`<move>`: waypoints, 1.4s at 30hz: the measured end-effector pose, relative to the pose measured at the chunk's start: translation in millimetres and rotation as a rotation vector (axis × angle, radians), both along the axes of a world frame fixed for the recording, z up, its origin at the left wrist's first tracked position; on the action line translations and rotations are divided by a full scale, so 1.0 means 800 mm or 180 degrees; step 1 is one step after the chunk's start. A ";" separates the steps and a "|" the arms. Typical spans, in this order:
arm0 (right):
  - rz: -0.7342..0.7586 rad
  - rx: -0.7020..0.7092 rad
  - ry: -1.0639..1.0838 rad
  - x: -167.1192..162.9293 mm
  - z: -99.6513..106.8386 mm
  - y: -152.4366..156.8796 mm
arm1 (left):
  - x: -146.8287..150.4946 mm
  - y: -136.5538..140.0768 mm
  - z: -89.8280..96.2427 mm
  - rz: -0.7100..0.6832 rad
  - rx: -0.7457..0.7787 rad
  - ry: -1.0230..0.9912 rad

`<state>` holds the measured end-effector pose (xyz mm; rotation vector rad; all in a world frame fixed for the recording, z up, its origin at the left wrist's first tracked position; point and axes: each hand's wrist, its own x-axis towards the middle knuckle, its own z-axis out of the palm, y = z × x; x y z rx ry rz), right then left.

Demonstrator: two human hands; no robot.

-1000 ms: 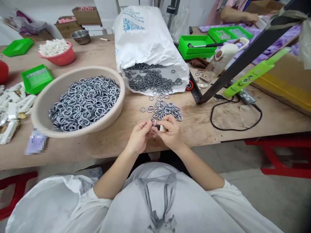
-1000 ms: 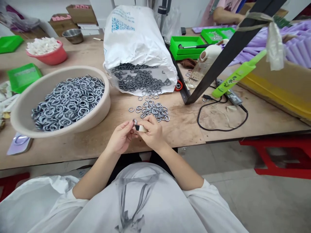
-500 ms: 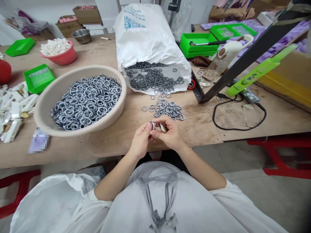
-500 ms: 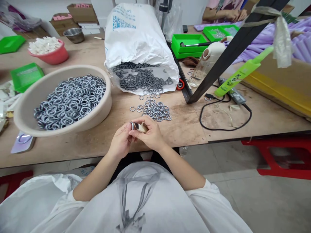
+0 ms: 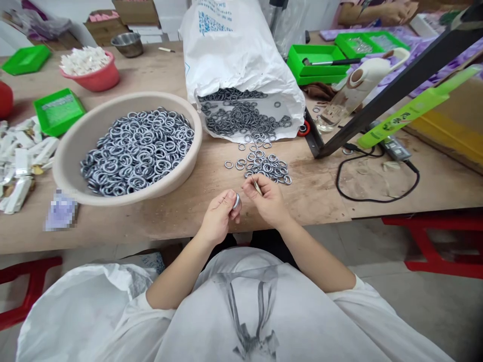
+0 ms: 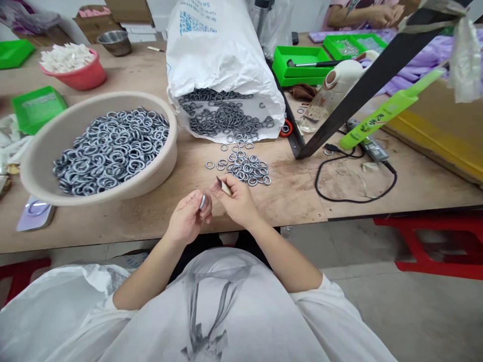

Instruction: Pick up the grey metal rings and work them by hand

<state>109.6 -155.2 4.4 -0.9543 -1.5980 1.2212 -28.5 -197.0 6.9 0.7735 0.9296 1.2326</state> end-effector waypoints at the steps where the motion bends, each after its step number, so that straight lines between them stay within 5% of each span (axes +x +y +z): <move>1: -0.0025 0.0173 -0.0211 0.003 0.002 -0.001 | 0.000 0.000 0.001 0.0027 -0.0009 0.0000; 5: 0.0406 0.0955 -0.1108 0.011 0.010 -0.013 | 0.000 0.001 0.000 0.0179 -0.0161 -0.0066; 9: 0.0411 0.1232 -0.1444 0.010 0.014 -0.024 | 0.001 0.004 0.000 0.0226 -0.0199 -0.0065; 14: 0.0593 0.0811 -0.1128 0.010 0.006 -0.013 | -0.001 -0.003 0.002 -0.0104 -0.0148 -0.0015; 18: -0.0441 0.0377 -0.1123 0.013 -0.008 0.032 | -0.018 -0.022 0.019 -0.0940 0.0187 0.0294; 20: -0.0531 0.0408 -0.1748 0.007 -0.009 0.058 | -0.044 -0.025 0.036 -0.0513 0.0547 0.0949; 24: -0.0287 0.0776 -0.3127 -0.030 -0.009 0.101 | -0.127 0.006 0.076 0.1930 0.1454 0.3758; 25: -0.0201 0.0817 -0.3345 -0.042 -0.010 0.109 | -0.148 0.017 0.083 0.2242 0.1395 0.4485; 29: -0.0050 0.0801 -0.3606 -0.067 -0.013 0.127 | -0.188 0.041 0.090 0.1980 0.0960 0.5848; 33: -0.0087 0.0537 -0.2455 -0.047 -0.002 0.101 | -0.134 0.023 0.066 0.2198 0.1883 0.4966; 35: 0.0008 0.0142 -0.0981 -0.034 0.003 0.069 | -0.089 0.014 0.047 0.1494 0.2035 0.4004; 38: 0.0040 -0.0061 0.0285 -0.022 0.001 0.018 | -0.032 0.011 0.020 0.0632 0.1515 0.2609; 42: -0.0509 0.0176 0.0449 -0.011 -0.010 -0.016 | 0.003 0.015 0.008 0.0509 0.0801 0.1575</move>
